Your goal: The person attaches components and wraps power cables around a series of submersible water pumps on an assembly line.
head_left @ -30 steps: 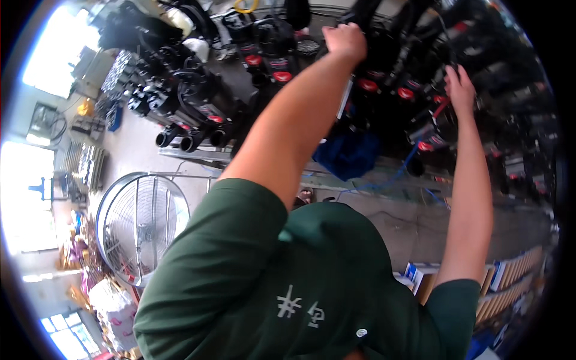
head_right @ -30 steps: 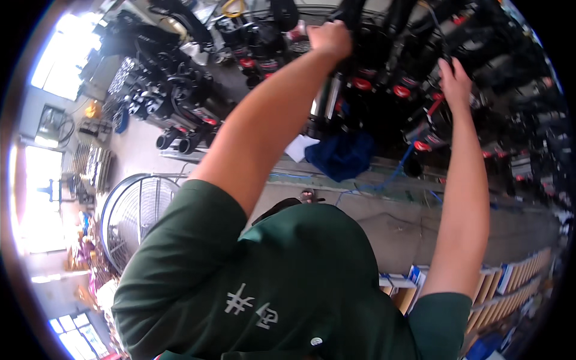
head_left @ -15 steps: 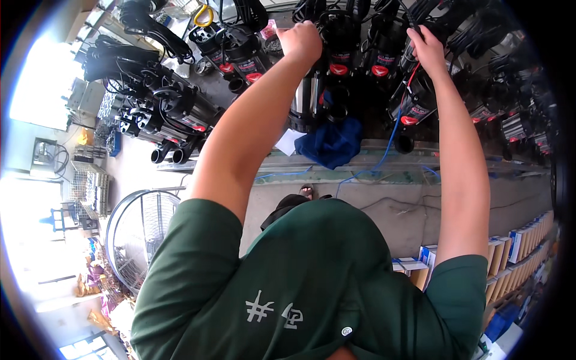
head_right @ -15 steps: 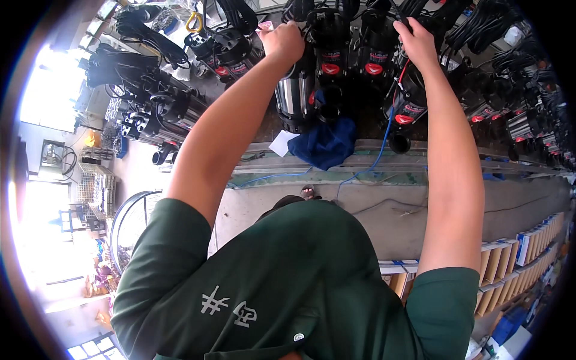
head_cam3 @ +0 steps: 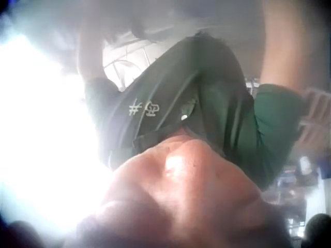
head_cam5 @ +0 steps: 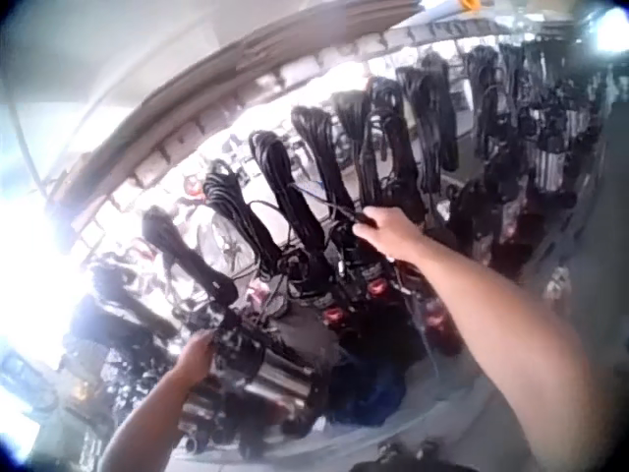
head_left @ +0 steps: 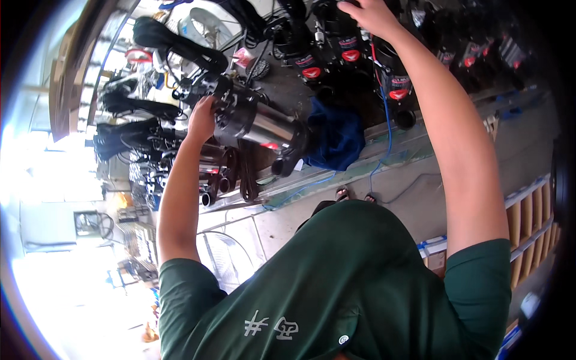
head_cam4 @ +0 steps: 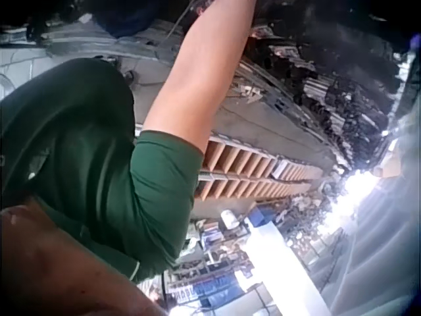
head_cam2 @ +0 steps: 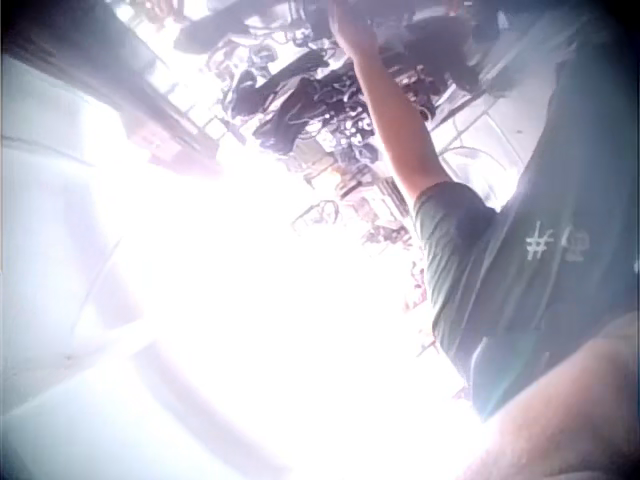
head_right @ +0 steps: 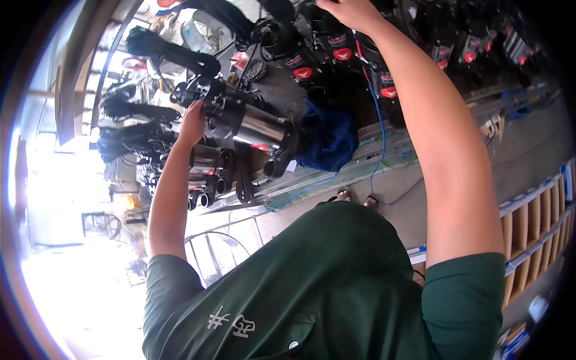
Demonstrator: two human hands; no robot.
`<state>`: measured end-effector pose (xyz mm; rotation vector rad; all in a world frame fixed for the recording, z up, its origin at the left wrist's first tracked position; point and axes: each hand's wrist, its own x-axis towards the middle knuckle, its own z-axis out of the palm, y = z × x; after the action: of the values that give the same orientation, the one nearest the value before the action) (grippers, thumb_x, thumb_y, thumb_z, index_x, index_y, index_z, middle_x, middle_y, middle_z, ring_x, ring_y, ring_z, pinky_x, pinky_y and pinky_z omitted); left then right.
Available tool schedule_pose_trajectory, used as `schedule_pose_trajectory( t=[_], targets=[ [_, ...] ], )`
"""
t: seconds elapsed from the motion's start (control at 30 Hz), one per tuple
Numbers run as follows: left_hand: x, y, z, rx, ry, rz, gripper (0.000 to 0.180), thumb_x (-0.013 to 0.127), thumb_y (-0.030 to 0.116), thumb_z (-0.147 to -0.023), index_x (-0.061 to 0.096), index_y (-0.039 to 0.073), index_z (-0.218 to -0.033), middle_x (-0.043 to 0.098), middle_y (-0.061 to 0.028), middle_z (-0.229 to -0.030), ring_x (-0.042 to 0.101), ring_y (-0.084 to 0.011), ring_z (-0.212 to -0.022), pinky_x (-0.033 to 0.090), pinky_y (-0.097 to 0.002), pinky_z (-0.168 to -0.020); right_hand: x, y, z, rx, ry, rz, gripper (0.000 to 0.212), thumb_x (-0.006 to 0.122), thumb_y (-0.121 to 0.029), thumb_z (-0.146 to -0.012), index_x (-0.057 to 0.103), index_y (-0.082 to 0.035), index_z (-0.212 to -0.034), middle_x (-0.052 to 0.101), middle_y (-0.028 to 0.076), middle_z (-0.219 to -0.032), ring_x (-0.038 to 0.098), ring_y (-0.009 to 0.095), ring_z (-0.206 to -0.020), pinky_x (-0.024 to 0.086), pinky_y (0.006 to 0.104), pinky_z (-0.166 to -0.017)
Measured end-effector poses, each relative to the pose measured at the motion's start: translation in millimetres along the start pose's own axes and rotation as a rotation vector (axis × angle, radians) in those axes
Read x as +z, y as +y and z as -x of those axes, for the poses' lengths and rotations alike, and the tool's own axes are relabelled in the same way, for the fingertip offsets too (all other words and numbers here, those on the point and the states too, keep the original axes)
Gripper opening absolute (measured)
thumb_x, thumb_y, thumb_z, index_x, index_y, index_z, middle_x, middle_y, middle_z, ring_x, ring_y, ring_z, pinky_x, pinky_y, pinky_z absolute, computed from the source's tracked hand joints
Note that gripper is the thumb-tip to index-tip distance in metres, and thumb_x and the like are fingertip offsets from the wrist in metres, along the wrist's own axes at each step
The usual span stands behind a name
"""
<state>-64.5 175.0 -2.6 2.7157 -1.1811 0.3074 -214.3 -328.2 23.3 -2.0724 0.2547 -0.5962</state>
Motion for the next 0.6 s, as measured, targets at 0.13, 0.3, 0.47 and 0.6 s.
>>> schedule_pose_trajectory(
  t=[0.13,0.3,0.47,0.6],
  targets=[
    [6,-24,9,-0.03,0.012,0.258,0.025,0.054,-0.015,-0.07,0.062,0.0,-0.089,0.061,-0.0145,-0.091,0.062,-0.0346,-0.086,0.048,-0.0335,-0.077,2,21,-7,-0.188,0.121,0.077,0.039,0.069,-0.037,-0.093,0.069,0.0,-0.104,0.071,0.025,-0.09,0.072,0.041,-0.088,0.054,0.0472,-0.075],
    [-4,-49,16,0.179,-0.035,0.199,0.023,0.054,-0.013,-0.069,0.059,0.0,-0.087,0.063,-0.0146,-0.092,0.061,-0.0321,-0.083,0.047,-0.0323,-0.077,-3,26,-10,-0.198,0.109,0.099,0.041,0.068,-0.037,-0.093,0.07,0.001,-0.107,0.072,0.026,-0.092,0.071,0.042,-0.091,0.054,0.0481,-0.079],
    [7,-79,28,-0.059,-0.039,0.125,0.024,0.056,-0.012,-0.072,0.065,0.002,-0.09,0.067,-0.0116,-0.091,0.065,-0.0305,-0.086,0.05,-0.0332,-0.08,-2,32,-13,-0.201,0.142,0.145,0.043,0.067,-0.039,-0.093,0.071,0.0,-0.11,0.072,0.026,-0.096,0.071,0.042,-0.095,0.055,0.0487,-0.081],
    [22,-114,35,-0.166,0.007,0.033,0.029,0.053,-0.011,-0.076,0.071,0.005,-0.091,0.074,-0.0131,-0.091,0.071,-0.0315,-0.09,0.053,-0.0369,-0.082,-7,26,-11,-0.192,0.108,0.137,0.047,0.066,-0.042,-0.094,0.068,0.001,-0.111,0.072,0.026,-0.1,0.07,0.043,-0.099,0.055,0.0486,-0.084]
  ],
)
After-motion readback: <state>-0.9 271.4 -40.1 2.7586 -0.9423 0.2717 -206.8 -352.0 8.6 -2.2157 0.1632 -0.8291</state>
